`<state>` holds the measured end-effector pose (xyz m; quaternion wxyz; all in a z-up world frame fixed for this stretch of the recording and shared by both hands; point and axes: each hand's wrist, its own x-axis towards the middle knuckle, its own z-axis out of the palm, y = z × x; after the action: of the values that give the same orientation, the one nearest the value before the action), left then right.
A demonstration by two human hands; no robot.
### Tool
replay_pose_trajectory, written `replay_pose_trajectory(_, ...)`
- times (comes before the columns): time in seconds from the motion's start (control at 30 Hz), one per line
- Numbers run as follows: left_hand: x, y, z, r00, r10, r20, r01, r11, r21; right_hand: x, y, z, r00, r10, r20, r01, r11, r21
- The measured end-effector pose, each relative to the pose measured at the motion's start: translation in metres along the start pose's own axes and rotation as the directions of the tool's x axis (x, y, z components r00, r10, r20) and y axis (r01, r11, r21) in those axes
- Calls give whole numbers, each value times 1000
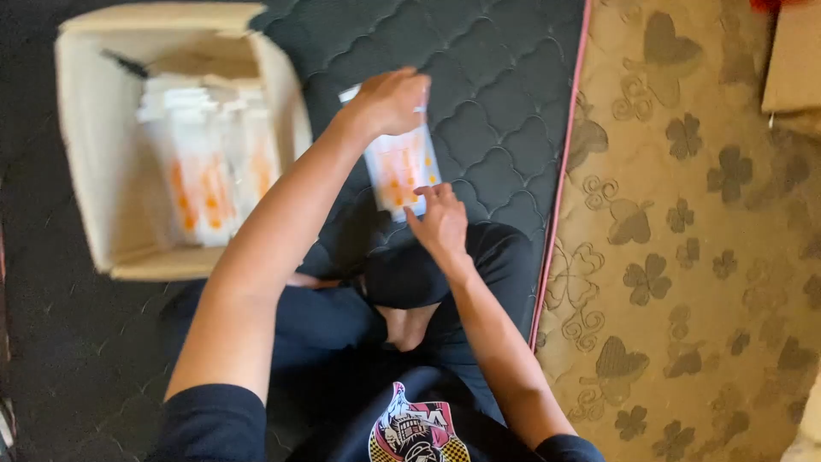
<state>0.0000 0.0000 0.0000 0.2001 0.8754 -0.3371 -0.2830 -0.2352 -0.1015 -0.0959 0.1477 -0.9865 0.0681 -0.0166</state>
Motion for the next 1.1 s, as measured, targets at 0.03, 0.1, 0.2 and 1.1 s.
replay_pose_trajectory(0.03, -29, 3, -19, 1000, -16, -26, 16, 1000, -6, 5, -16, -16, 1000, -31, -3, 31, 1000, -4)
replay_pose_trajectory(0.1, -89, 11, -57, 961, 178, -212, -221, 954, -203, 13, -51, -50, 997, -73, -21, 76, 973, 216)
replay_pose_trajectory(0.2, -151, -41, -81, 919, 150, -364, -255, 932, -258, 25, -121, -93, 987, -158, 4, 142, 898, 417)
replay_pose_trajectory(1.1, -279, -232, 60, 530, -556, -640, 69, 781, -621, 152, -311, 110, 840, 80, 537, -55, 997, -63)
